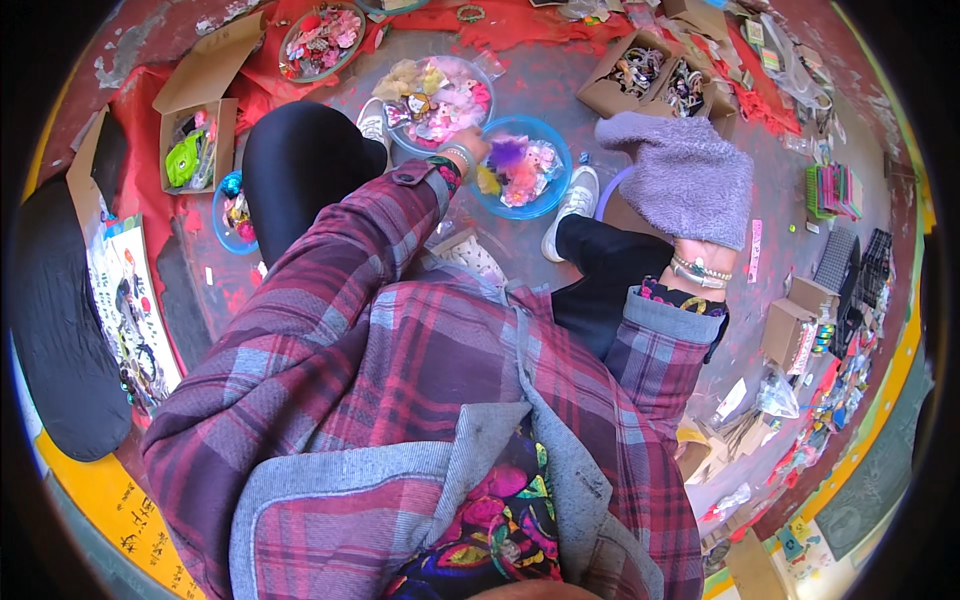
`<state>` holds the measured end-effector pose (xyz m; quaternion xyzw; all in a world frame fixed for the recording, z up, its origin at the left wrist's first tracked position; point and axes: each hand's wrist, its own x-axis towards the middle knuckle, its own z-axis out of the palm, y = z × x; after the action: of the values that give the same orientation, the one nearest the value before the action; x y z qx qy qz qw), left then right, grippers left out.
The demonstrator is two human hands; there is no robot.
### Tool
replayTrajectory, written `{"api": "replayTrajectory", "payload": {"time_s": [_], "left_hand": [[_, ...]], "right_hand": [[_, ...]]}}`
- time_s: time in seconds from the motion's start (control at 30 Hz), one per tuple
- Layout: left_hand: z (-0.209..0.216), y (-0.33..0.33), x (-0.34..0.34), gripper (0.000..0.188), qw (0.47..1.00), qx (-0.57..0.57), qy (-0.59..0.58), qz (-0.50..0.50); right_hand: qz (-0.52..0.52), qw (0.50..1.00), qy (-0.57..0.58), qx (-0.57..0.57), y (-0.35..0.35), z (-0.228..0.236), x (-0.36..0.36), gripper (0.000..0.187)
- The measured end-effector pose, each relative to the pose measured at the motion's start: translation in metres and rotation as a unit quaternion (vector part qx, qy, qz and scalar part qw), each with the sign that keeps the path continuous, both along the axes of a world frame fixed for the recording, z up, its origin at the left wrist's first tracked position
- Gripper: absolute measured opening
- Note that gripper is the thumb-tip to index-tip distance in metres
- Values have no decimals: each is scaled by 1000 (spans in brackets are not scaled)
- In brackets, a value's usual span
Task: The person sits on the floor and wipes small, colorful decorative items with a cloth. They pick up each item individually from a blue bowl, wipe it, and place it into a clear plastic bag. The items include various shapes and colors, such as pink, purple, and yellow.
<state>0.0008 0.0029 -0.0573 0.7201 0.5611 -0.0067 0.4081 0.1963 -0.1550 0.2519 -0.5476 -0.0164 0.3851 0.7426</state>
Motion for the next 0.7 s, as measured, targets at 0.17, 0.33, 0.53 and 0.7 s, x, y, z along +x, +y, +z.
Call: {"api": "replayTrajectory", "payload": {"time_s": [0.17,0.33,0.53,0.7], "left_hand": [[-29,17,-19,26,997,3,79,12],[9,18,-16,22,989,46,135,-43],[-3,35,-31,21,970,110,81,203],[-31,56,-46,21,914,115,31,389]], "right_hand": [[21,998,9,62,5,-6,6,44],[66,973,53,216,-7,-10,16,45],[221,925,-268,153,-7,-27,31,44],[-33,957,-285,36,31,23,1,41]]}}
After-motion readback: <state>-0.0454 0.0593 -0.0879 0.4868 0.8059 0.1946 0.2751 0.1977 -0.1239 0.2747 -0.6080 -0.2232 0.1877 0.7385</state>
